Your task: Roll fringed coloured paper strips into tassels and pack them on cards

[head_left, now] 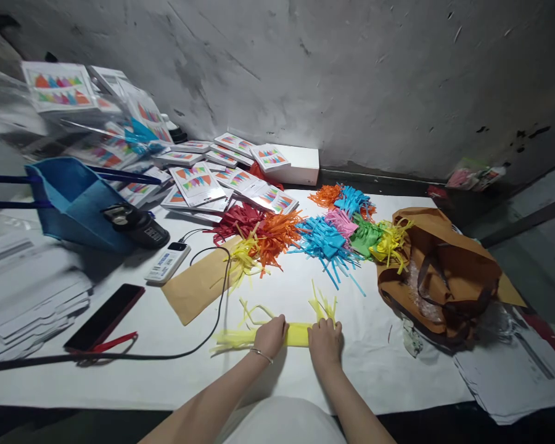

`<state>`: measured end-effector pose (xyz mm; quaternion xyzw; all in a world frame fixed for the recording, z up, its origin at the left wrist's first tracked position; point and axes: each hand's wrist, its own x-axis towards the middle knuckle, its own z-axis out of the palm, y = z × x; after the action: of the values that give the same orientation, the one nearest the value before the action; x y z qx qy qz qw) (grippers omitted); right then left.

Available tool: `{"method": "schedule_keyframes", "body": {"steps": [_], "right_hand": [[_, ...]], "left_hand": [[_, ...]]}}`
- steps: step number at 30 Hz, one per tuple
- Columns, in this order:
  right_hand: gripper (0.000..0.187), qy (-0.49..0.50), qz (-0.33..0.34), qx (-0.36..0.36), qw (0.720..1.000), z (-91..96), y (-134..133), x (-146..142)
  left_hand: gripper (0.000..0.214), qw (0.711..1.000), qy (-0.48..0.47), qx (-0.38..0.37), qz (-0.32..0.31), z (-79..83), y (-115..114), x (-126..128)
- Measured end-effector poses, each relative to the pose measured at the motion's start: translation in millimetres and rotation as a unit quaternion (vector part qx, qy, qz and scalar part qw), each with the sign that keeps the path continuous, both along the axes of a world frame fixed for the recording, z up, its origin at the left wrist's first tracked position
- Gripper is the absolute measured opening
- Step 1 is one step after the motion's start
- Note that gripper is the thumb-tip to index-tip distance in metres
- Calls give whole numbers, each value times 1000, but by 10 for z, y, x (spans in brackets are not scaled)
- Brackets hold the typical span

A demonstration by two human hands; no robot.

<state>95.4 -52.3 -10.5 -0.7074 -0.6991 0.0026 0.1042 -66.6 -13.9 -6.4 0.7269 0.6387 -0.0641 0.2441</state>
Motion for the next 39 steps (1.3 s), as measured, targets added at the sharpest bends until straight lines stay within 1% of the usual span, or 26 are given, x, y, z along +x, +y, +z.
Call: {"method": "schedule_keyframes", "body": {"steps": [3, 4, 5, 6, 8, 9, 10, 13, 15, 16, 17, 18, 20, 21, 22, 23, 25, 27, 30, 33, 36, 39], "right_hand": [[5, 7, -14, 9, 1000, 7, -28, 35], [7, 13, 0, 18, 1000, 2, -58, 48], [12, 22, 35, 30, 999, -10, -95, 60], [15, 34, 87, 41, 995, -30, -136, 70], [17, 60, 192, 62, 978, -96, -215, 79], [17, 70, 225, 69, 969, -137, -244, 77], [18, 76, 238, 74, 966, -181, -264, 72], [19, 82, 222, 84, 968, -286, -274, 51], [19, 85, 211, 83, 970, -310, -263, 46], [18, 88, 207, 82, 971, -307, -260, 47], [17, 91, 203, 79, 972, -295, -260, 48], [17, 94, 201, 77, 972, -276, -263, 48], [15, 101, 202, 70, 972, -229, -272, 43], [13, 104, 205, 65, 971, -206, -276, 36], [12, 104, 209, 58, 971, -187, -278, 28], [12, 101, 214, 50, 970, -173, -277, 21], [12, 87, 220, 38, 971, -164, -270, 19], [11, 74, 215, 34, 973, -175, -264, 42], [12, 67, 193, 34, 978, -200, -265, 106], [11, 55, 150, 32, 987, -194, -238, 131], [12, 35, 98, 31, 994, -156, -148, 81], [15, 16, 60, 35, 997, -112, -46, 19]], "left_hand": [[24, 1000, 1, 6, 0, 0, -24, 13], [24, 1000, 0, 8, 0, -4, -32, 20], [24, 1000, 0, 11, 0, -11, -38, 27], [24, 1000, -1, 14, 0, -18, -41, 34], [23, 1000, -3, 21, 0, -23, -36, 42], [23, 1000, -4, 26, 0, -14, -28, 38], [21, 999, -5, 33, 0, 5, -17, 26], [18, 997, -4, 71, 4, 124, 5, -69], [21, 994, -5, 111, 8, 217, -26, -161], [23, 990, -15, 139, -7, 247, -62, -203], [26, 984, -35, 168, -39, 260, -112, -236], [28, 975, -59, 197, -81, 250, -170, -257], [26, 951, -106, 239, -164, 171, -293, -258], [22, 943, -119, 248, -186, 110, -346, -245], [17, 942, -124, 248, -190, 46, -389, -227], [14, 943, -126, 247, -184, -16, -419, -211], [15, 946, -132, 241, -170, -105, -445, -200], [17, 949, -139, 235, -159, -131, -443, -229], [20, 956, -137, 223, -136, -71, -423, -312], [21, 969, -99, 200, -102, 20, -385, -350], [24, 979, -49, 187, -63, 63, -317, -306], [27, 982, -23, 183, -33, 53, -240, -235]]}}
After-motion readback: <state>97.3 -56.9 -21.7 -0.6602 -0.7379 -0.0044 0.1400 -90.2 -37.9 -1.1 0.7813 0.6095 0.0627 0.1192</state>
